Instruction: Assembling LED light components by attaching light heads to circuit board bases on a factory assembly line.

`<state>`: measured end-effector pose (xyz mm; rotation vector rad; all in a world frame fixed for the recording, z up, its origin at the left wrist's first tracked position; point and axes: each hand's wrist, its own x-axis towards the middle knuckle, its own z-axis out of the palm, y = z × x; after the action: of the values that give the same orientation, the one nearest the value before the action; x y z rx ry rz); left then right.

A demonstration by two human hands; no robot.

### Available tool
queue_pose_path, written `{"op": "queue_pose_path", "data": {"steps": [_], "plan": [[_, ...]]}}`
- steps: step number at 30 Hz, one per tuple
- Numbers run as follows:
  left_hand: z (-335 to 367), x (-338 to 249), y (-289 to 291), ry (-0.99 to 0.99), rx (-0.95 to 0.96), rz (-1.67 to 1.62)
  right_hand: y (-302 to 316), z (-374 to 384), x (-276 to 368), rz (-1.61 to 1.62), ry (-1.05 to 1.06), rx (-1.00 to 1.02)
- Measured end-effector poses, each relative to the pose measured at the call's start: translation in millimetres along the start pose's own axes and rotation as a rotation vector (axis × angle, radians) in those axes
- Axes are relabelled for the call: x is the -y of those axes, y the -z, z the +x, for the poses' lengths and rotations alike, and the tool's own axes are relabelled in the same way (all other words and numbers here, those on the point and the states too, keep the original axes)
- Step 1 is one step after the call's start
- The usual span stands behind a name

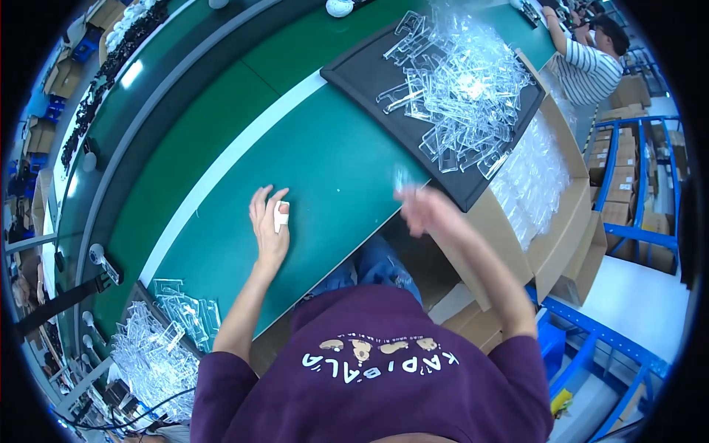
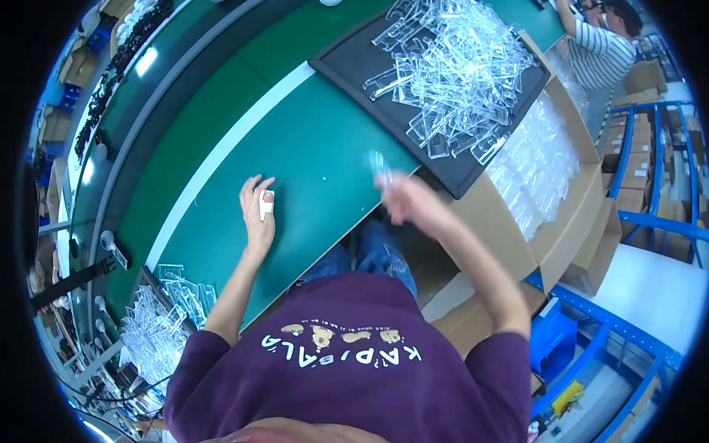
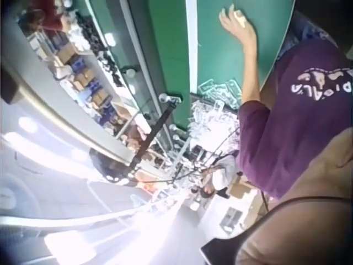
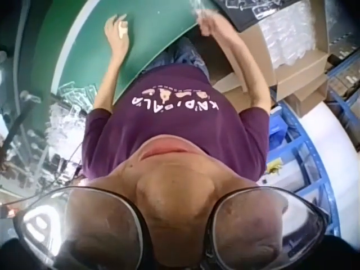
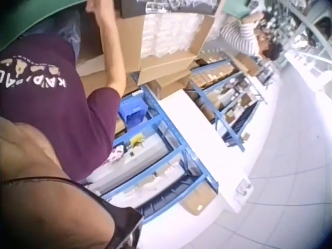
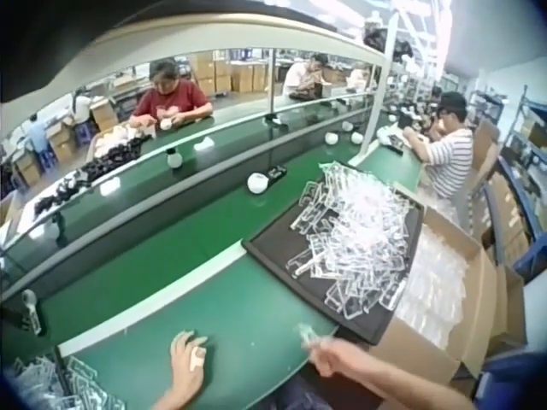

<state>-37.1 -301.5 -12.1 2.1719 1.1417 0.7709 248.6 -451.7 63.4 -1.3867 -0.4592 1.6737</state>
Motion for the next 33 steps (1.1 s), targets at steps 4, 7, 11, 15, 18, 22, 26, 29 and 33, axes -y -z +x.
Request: {"op": "queue_pose_path", "data": {"steps": [4,7,11,15,18,22,26,29,33], "plan": [[12.9,5.2,0.1,-0.141,0.06,0.349,-8.9,87.9,137.5,-0.565,0.312,-0.112],[30.2,0.7,-11.3,-0.158,0.087,0.401,20.0,195.7,196.8,-0.863,0.666,-0.271],[27.5,-0.7,-11.2,-0.074,0.087,0.378,52.5,347.1,241.1,-1.213,1.228,-0.447],[26.7,6.2,-12.5,0.003,0.125,0.422,15.9,381.1,272.8,-1.469,0.83,-0.259],[25.0,1.1,-12.5,0.058,0.168,0.462,4.3,406.1,276.0,-1.832,0.618,-0.267],[27.0,2.5,-12.8,0.05,0.174,0.46,24.1,470.3,258.2,-1.741,0.531,-0.131],[22.3,5.4,-17.2,0.119,0.004,0.336,-40.7,349.5,248.4,-1.222,0.918,-0.13],[63.5,-19.9,-23.9,0.351,-0.447,-0.007,-72.9,289.9,213.7,-0.896,0.866,0.091],[98.3,-64.5,24.0,0.084,-0.628,-0.191,-148.7,193.8,149.7,-0.705,0.584,0.237]]}}
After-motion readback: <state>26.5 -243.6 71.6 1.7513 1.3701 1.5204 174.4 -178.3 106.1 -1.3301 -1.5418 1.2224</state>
